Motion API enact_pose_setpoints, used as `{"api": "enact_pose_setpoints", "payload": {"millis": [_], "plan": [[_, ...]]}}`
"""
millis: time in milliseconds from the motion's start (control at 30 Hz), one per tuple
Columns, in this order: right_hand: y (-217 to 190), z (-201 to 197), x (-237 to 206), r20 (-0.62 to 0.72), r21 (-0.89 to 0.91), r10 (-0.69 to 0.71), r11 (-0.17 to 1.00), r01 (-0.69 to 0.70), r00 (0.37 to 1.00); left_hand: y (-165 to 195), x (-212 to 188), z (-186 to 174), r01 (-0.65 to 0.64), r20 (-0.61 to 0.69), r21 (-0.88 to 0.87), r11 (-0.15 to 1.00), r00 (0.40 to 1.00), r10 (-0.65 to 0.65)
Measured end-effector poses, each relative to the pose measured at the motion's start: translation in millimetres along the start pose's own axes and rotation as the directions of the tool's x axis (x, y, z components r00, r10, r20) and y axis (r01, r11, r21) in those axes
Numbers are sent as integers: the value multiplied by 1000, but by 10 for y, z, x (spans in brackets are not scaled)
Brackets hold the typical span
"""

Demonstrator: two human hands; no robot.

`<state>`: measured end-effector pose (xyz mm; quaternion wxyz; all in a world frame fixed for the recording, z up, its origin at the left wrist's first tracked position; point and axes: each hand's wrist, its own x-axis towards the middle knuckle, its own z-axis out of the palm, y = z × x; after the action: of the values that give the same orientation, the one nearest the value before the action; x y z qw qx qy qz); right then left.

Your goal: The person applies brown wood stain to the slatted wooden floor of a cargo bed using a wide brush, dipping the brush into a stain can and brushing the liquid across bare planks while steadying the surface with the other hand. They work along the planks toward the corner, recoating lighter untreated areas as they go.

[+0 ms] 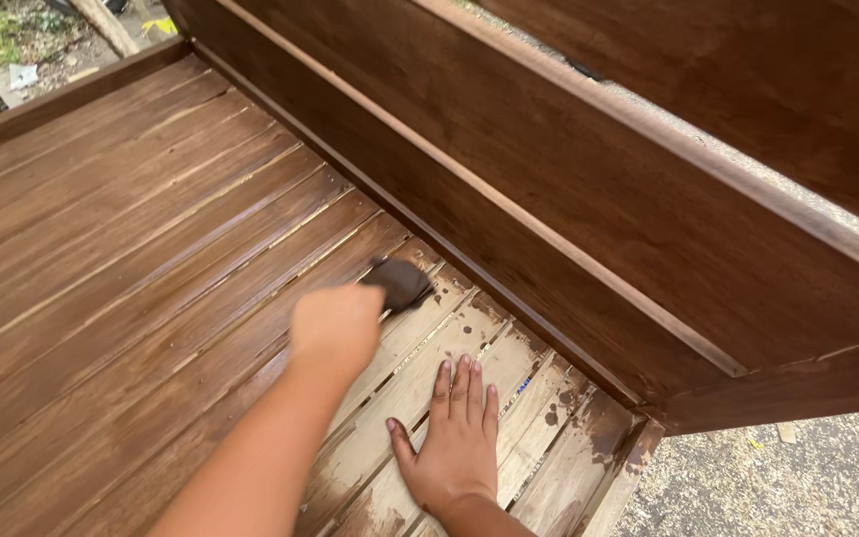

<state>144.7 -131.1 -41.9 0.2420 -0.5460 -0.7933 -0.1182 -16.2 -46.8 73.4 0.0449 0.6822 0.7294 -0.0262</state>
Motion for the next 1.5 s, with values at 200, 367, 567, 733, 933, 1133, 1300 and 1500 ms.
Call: {"api": "enact_pose_setpoints", "payload": {"millis": [200, 367, 567, 733, 933, 1133, 1300, 1500], "plan": [[-44, -187, 99, 717, 16, 183, 960, -279, 673, 172, 257, 219, 4, -68, -54, 999, 998, -8], [-72, -255, 169, 282, 43, 81, 994, -97, 956, -314, -426, 168, 9, -66, -113, 994, 998, -17], [-124, -432, 259, 724, -34, 199, 967, -254, 661, -1195, -1675, -63, 225, 190, 57, 973, 954, -232], [-123, -393, 276, 737, -62, 210, 967, -246, 643, -1394, -1865, -91, 266, 254, 110, 958, 924, -286], [-20, 13, 44, -50, -18, -9, 1000, 8, 999, -1012, -1303, -2, 118, 82, -5, 993, 990, -117], [33, 147, -78, 6, -2, -1, 1000, 1, 1000, -303, -212, 141, -39, -103, -69, 997, 994, 32], [-12, -17, 20, 38, 62, 23, 998, -25, 999, 153, 344, 57, -19, -49, -30, 999, 999, 17], [-94, -345, 217, 660, -4, 188, 969, -247, 727, -51, 153, 71, -17, -4, -36, 999, 1000, 17]]}}
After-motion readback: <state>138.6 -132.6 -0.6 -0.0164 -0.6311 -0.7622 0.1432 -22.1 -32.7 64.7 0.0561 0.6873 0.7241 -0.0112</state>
